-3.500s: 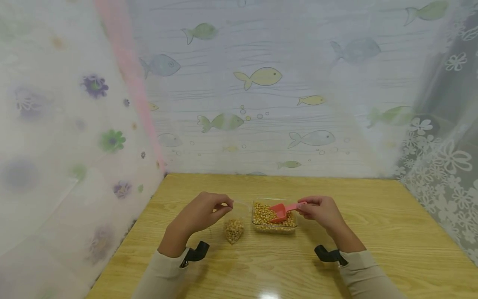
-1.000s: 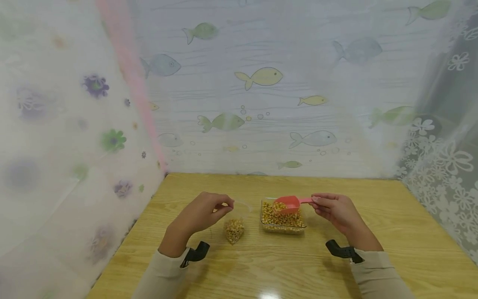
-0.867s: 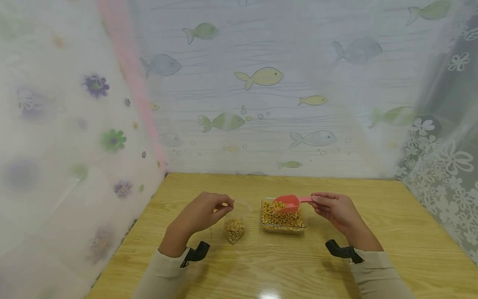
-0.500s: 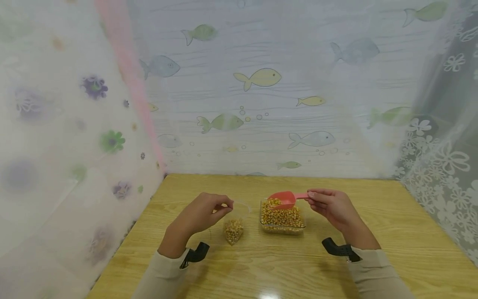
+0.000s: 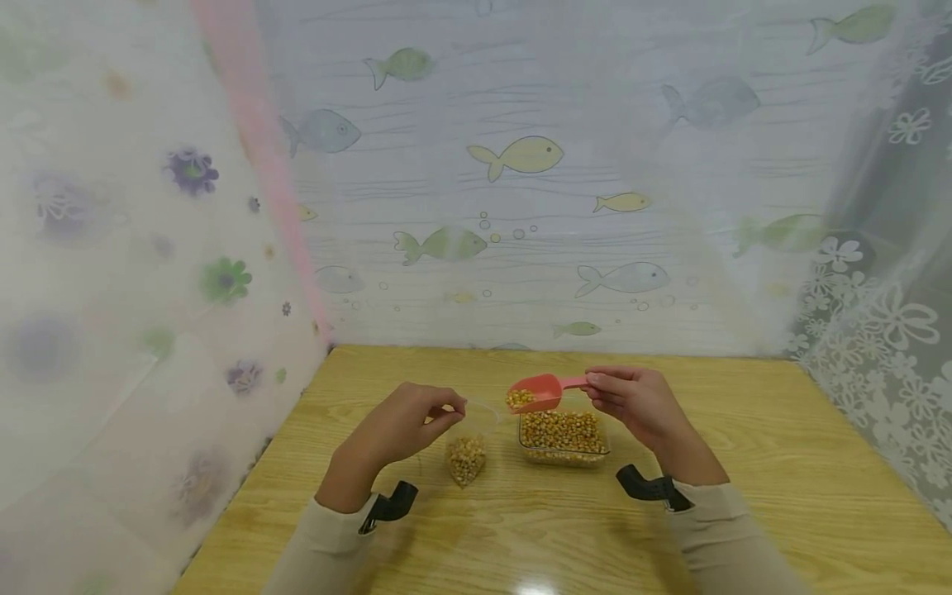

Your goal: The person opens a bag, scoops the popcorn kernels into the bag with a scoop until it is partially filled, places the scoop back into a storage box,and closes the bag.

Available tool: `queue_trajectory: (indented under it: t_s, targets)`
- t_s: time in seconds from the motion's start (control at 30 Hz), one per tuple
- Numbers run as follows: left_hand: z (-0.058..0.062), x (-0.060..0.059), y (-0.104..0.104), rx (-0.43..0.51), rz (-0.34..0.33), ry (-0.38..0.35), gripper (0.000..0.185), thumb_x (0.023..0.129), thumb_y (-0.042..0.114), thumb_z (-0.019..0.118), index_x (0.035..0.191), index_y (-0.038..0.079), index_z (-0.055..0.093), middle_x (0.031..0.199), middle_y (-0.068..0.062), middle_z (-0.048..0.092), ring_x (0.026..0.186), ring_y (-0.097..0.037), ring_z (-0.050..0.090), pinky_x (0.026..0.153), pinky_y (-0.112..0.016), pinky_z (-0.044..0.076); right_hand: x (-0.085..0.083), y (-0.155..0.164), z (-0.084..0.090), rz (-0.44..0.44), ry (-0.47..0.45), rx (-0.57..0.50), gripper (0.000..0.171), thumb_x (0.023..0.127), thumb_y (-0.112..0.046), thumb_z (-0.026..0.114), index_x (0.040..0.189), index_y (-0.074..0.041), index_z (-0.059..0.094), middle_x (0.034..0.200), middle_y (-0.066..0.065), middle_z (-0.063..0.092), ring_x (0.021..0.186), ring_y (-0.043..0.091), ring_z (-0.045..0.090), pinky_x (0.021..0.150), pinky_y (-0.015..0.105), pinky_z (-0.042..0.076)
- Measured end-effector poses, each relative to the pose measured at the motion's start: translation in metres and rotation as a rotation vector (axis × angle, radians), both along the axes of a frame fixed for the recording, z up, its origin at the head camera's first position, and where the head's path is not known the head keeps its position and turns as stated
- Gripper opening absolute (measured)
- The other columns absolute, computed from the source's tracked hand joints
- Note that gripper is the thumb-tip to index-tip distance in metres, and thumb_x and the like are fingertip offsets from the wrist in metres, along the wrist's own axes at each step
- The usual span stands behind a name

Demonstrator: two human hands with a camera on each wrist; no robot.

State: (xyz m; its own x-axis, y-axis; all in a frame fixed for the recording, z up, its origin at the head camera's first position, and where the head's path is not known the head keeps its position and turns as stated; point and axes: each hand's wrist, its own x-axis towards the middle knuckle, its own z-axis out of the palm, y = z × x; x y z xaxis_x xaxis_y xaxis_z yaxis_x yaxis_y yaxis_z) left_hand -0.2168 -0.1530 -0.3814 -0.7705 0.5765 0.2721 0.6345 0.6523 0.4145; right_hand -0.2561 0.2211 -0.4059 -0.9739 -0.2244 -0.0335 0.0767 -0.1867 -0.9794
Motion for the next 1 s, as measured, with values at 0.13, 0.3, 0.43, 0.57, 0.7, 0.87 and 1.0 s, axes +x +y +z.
queue_trajectory:
  t_s: [0.13, 0.3, 0.43, 0.57, 0.7, 0.87, 1.0]
  targets:
    - [0.0, 0.0, 0.0, 0.001, -0.002, 0.0, 0.012, 0.103, 0.018, 0.067, 0.112, 0.021, 0.074, 0.113, 0.005, 0.076, 0.094, -0.009, 0.075, 0.08, -0.026, 0.06, -0.001, -0.011, 0.002, 0.011, 0.013, 0.013, 0.016, 0.1, -0.014, 0.071, 0.113, -0.007, 0.076, 0.095, 0.001, 0.078, 0.084, 0.007, 0.075, 0.082, 0.025, 0.063]
    - [-0.001, 0.0, 0.0, 0.003, -0.005, -0.005, 0.012, 0.103, 0.018, 0.067, 0.112, 0.022, 0.074, 0.114, 0.005, 0.076, 0.094, -0.009, 0.075, 0.081, -0.026, 0.06, -0.003, -0.025, 0.003, 0.024, 0.036, 0.061, 0.033, 0.1, -0.015, 0.071, 0.126, 0.005, 0.068, 0.095, 0.0, 0.077, 0.087, 0.008, 0.076, 0.084, 0.027, 0.063]
    - [0.0, 0.0, 0.0, 0.002, -0.007, 0.001, 0.012, 0.103, 0.018, 0.067, 0.112, 0.022, 0.074, 0.114, 0.004, 0.076, 0.093, -0.009, 0.076, 0.081, -0.027, 0.06, -0.005, -0.034, 0.004, 0.028, 0.041, 0.091, 0.037, 0.1, -0.014, 0.072, 0.129, 0.008, 0.065, 0.097, 0.001, 0.077, 0.09, 0.01, 0.076, 0.085, 0.028, 0.063]
    - [0.0, 0.001, 0.0, 0.005, -0.006, 0.006, 0.012, 0.103, 0.018, 0.068, 0.112, 0.021, 0.075, 0.114, 0.005, 0.076, 0.093, -0.009, 0.076, 0.081, -0.027, 0.061, -0.005, -0.042, 0.007, 0.031, 0.06, 0.129, 0.039, 0.1, -0.015, 0.071, 0.13, 0.009, 0.064, 0.1, 0.002, 0.078, 0.09, 0.011, 0.076, 0.084, 0.029, 0.063]
    - [0.0, 0.001, 0.001, 0.01, -0.004, 0.003, 0.012, 0.102, 0.017, 0.068, 0.111, 0.021, 0.075, 0.113, 0.005, 0.076, 0.092, -0.009, 0.076, 0.08, -0.027, 0.061, -0.004, -0.049, 0.012, 0.031, 0.102, 0.186, 0.04, 0.101, -0.015, 0.07, 0.131, 0.01, 0.064, 0.103, 0.005, 0.077, 0.091, 0.013, 0.076, 0.084, 0.03, 0.063]
    - [0.001, 0.001, 0.002, 0.009, -0.003, -0.003, 0.012, 0.103, 0.017, 0.068, 0.111, 0.02, 0.075, 0.111, 0.005, 0.077, 0.092, -0.009, 0.076, 0.079, -0.027, 0.06, -0.003, -0.057, 0.019, 0.031, 0.13, 0.249, 0.037, 0.101, -0.016, 0.07, 0.128, 0.01, 0.066, 0.107, 0.013, 0.076, 0.091, 0.014, 0.076, 0.084, 0.032, 0.064]
    - [0.001, 0.001, 0.002, 0.004, -0.005, 0.002, 0.012, 0.103, 0.017, 0.068, 0.111, 0.018, 0.076, 0.11, 0.004, 0.077, 0.091, -0.009, 0.075, 0.079, -0.027, 0.06, -0.003, -0.063, 0.024, 0.024, 0.132, 0.287, 0.036, 0.1, -0.016, 0.071, 0.126, 0.008, 0.067, 0.111, 0.019, 0.075, 0.092, 0.016, 0.076, 0.087, 0.038, 0.063]
